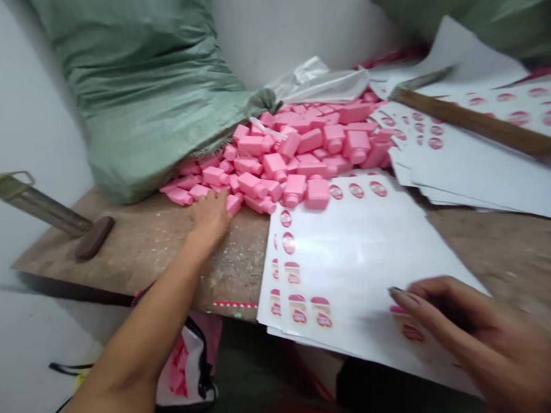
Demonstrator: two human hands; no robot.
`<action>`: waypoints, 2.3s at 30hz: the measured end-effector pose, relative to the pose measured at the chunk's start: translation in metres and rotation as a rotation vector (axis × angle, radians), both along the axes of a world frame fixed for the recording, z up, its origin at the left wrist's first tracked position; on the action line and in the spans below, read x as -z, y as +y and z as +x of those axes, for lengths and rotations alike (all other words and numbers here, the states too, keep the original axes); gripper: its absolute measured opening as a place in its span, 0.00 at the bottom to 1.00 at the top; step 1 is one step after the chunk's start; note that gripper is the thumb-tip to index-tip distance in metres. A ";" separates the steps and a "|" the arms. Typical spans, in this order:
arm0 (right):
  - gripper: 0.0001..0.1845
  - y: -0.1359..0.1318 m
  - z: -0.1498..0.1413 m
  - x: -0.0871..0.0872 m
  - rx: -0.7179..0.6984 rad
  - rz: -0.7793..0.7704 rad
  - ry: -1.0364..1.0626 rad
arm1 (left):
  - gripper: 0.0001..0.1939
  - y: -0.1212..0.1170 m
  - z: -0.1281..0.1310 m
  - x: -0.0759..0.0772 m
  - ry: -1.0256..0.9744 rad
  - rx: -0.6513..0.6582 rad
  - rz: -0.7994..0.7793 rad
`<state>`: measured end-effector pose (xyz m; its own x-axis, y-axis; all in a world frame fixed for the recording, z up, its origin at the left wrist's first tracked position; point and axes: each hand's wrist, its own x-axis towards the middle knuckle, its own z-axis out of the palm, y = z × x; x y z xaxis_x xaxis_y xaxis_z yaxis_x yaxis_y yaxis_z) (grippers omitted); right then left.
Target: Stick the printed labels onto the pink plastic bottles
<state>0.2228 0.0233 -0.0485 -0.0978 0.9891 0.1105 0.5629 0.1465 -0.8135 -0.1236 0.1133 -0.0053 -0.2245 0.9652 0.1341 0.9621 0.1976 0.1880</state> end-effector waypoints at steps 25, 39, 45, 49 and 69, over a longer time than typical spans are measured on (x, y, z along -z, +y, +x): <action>0.13 -0.004 -0.013 -0.008 -0.166 -0.015 -0.324 | 0.14 -0.095 0.092 -0.016 -2.144 -0.387 -0.176; 0.11 -0.007 -0.037 -0.003 -0.246 0.293 -0.500 | 0.30 -0.096 0.131 0.020 -2.017 -0.316 -0.158; 0.10 -0.007 -0.042 -0.007 -0.234 0.273 -0.559 | 0.29 -0.097 0.129 0.022 -2.027 -0.280 -0.173; 0.09 -0.004 -0.041 -0.007 -0.235 0.183 -0.539 | 0.26 -0.096 0.129 0.021 -2.027 -0.301 -0.191; 0.15 0.001 -0.042 -0.002 -0.199 0.110 -0.381 | 0.18 -0.095 0.128 0.024 -2.119 -0.356 -0.140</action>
<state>0.1808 0.0245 -0.0462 -0.3396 0.9311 0.1331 0.7712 0.3567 -0.5273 0.0043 0.0183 -0.0291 -0.0286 0.8381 -0.5447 -0.6881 0.3787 0.6189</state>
